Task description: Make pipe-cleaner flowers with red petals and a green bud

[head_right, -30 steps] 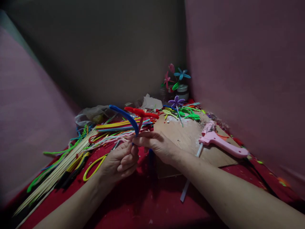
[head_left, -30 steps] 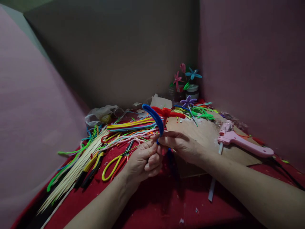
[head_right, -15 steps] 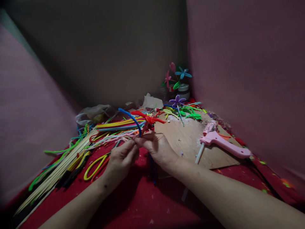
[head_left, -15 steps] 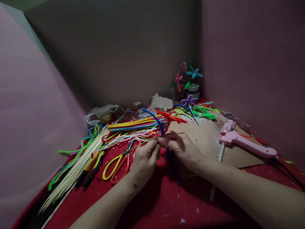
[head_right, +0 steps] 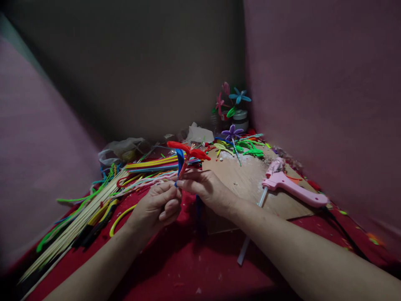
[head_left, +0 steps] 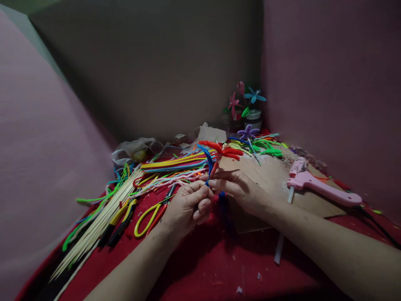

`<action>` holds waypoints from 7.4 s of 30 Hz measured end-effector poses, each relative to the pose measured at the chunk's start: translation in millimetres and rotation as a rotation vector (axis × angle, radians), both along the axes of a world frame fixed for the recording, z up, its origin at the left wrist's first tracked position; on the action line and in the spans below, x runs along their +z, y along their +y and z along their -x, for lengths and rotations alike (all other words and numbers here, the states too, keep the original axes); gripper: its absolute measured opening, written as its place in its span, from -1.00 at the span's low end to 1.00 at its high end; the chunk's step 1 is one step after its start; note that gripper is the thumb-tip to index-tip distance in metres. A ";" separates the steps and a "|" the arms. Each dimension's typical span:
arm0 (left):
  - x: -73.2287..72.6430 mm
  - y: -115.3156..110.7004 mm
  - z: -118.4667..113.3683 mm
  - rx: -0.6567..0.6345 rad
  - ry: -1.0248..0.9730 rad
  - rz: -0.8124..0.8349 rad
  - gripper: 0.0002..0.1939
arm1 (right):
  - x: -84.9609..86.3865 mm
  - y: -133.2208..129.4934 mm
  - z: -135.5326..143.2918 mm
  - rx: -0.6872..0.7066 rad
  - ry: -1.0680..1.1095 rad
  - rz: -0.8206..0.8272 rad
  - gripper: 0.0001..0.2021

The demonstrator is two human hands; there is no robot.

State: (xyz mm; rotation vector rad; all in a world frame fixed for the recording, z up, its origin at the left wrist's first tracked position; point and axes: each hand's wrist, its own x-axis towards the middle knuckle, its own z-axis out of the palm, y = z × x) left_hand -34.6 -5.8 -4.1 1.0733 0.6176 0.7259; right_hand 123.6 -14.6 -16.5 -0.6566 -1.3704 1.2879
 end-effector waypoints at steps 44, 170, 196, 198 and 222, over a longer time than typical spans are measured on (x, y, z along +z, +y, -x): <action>4.8 -1.9 -2.9 0.122 0.171 -0.086 -0.78 | 1.4 -3.4 8.6 -0.109 0.087 0.064 -0.86; -9.6 5.1 4.6 -0.263 -0.162 0.094 -0.81 | -1.6 -5.3 11.2 0.053 0.334 0.232 -0.86; 0.8 -12.7 -6.8 0.294 0.502 -0.602 -0.74 | -0.7 -11.7 13.9 -0.004 0.274 0.182 -0.87; 2.9 -10.7 -6.2 0.243 0.440 -0.476 -0.78 | -0.4 -10.8 13.2 -0.009 0.254 0.164 -0.84; -1.7 -1.0 -1.3 0.012 0.169 -0.175 -0.80 | 0.8 -6.9 6.2 -0.156 0.075 0.018 -0.87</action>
